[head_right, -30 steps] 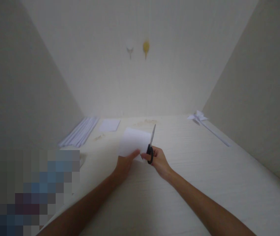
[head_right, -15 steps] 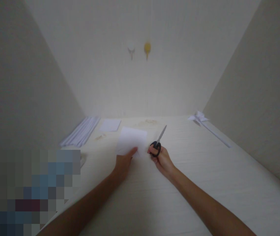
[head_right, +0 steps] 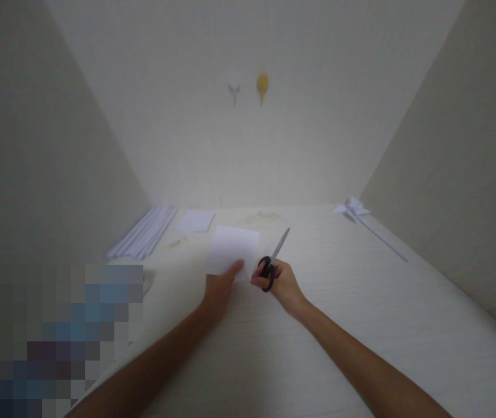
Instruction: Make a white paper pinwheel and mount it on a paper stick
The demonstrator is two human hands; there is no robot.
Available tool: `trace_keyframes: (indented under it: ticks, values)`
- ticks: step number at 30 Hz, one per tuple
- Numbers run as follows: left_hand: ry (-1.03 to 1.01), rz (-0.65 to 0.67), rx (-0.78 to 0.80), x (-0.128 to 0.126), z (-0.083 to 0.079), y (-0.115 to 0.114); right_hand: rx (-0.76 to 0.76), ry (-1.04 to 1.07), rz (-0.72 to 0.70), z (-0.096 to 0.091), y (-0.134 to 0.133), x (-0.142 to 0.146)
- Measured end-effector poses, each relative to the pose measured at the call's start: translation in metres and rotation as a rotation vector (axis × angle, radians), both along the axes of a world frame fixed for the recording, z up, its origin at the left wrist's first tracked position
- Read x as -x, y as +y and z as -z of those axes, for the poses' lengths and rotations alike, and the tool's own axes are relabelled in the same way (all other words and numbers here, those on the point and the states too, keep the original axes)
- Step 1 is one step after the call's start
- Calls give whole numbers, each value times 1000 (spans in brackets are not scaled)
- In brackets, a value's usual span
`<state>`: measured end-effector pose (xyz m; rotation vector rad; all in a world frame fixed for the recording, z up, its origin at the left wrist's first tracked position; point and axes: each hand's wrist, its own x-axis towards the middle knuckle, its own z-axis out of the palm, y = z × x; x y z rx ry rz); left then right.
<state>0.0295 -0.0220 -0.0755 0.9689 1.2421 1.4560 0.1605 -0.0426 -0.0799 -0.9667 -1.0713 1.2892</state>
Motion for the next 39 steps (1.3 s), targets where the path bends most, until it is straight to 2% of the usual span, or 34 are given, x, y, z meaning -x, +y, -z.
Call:
trace_keyframes:
  ticks: [18,24,29,39]
  values:
    - [104,-30,-49,1,-4,-3,-35,-158,75,-1,-3,3]
    - [131,-25,-36,0,-8,-6,4,-153,137,-7,-5,5]
    - [141,-6,-34,-1,-6,-7,-5,-130,187,-6,-4,6]
    - [102,-1,-35,-3,-16,-10,-16,-145,201,-7,-5,8]
